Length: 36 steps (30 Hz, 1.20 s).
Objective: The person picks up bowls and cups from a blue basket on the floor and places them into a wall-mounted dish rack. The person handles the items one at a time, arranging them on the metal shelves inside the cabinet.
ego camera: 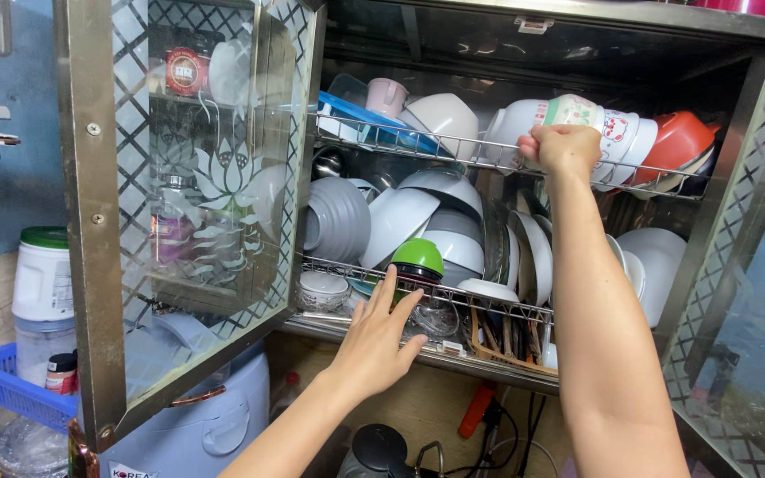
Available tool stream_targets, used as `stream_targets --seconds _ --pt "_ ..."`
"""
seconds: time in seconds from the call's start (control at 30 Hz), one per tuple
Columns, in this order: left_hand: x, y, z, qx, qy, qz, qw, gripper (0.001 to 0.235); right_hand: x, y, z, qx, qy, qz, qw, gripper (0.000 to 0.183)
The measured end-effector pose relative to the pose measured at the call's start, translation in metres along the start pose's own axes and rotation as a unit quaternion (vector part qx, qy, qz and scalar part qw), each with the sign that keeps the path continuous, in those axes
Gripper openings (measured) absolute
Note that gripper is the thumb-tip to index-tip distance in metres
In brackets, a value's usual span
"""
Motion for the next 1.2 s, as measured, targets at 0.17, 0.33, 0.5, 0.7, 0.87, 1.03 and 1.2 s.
stream_targets --seconds 0.17,0.33,0.5,0.7,0.87,1.03,1.2 --pt "-0.002 -0.005 0.002 0.002 0.013 -0.001 1.000 0.070 -0.016 0.014 0.006 -0.099 0.021 0.103 0.989 0.011" --pt "-0.003 -0.009 0.004 -0.015 0.013 -0.003 1.000 0.070 -0.026 0.023 0.015 -0.148 0.022 0.173 0.973 0.012" --pt "-0.012 -0.013 0.008 -0.012 -0.023 -0.030 0.999 0.067 -0.060 0.028 0.030 -0.126 0.046 0.212 0.968 0.015" --pt "-0.049 -0.015 0.010 -0.046 -0.039 -0.046 0.997 0.069 -0.155 0.014 0.048 -0.138 0.172 0.163 0.962 0.016" --pt "-0.095 -0.001 0.006 -0.075 -0.029 -0.033 0.996 0.068 -0.253 -0.007 0.069 -0.171 0.276 0.096 0.941 0.018" --pt "-0.144 0.031 -0.001 -0.169 -0.049 0.068 0.982 0.073 -0.341 -0.020 0.075 -0.177 0.353 -0.013 0.919 0.022" --pt "-0.183 0.088 -0.001 -0.425 -0.212 0.228 0.850 0.086 -0.406 -0.025 0.063 -0.164 0.396 -0.087 0.899 0.024"
Point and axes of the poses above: each hand's wrist, its own x-axis towards the middle knuckle, its own z-axis out of the back of the hand, y = z × x, the point moved 1 cm from there along x, towards the middle knuckle, and after that the axes turned 5 degrees about z, right-handed, at the moved point
